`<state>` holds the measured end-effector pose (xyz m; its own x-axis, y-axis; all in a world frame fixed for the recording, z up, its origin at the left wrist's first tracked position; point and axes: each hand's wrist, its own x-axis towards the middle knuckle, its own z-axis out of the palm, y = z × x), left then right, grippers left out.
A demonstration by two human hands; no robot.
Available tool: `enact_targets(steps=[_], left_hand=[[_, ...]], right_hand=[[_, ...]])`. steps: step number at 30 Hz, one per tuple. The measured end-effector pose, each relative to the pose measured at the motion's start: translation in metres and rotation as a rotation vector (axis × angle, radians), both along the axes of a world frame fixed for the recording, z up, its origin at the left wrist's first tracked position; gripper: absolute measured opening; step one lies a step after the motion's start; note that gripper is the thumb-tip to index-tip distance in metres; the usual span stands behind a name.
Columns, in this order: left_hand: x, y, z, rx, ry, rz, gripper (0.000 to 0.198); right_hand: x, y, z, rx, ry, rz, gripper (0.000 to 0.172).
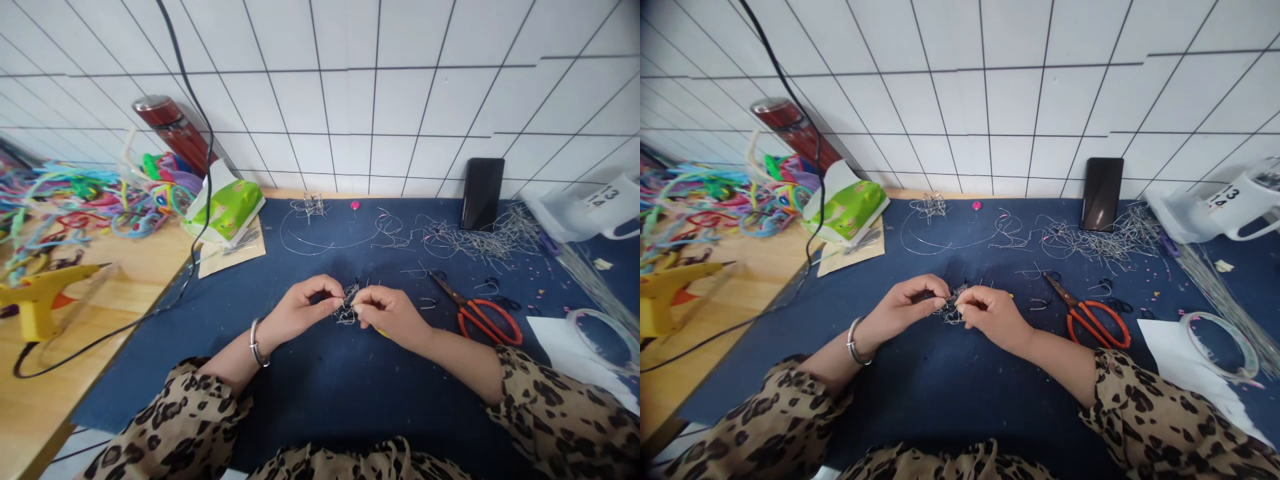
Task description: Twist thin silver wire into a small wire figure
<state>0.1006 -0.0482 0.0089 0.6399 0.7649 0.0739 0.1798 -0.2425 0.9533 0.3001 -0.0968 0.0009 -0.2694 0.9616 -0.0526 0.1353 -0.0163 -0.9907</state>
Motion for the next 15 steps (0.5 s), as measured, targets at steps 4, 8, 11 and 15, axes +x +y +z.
enact_targets(steps=[4,8,11,15], left_hand=[[0.003,-0.003,0.001,0.116,0.042,-0.007,0.009],[0.007,-0.007,0.004,0.196,0.090,0.044,0.005],[0.009,-0.010,0.007,0.208,0.110,0.075,0.007],[0.013,-0.014,0.010,0.190,0.143,0.145,0.008]], right_hand=[[-0.001,-0.001,0.005,0.000,-0.022,-0.007,0.009],[-0.002,-0.002,0.007,-0.009,-0.028,-0.024,0.008],[-0.003,-0.003,0.007,0.003,-0.025,-0.015,0.007],[-0.004,-0.003,0.006,0.044,-0.055,-0.018,0.008]])
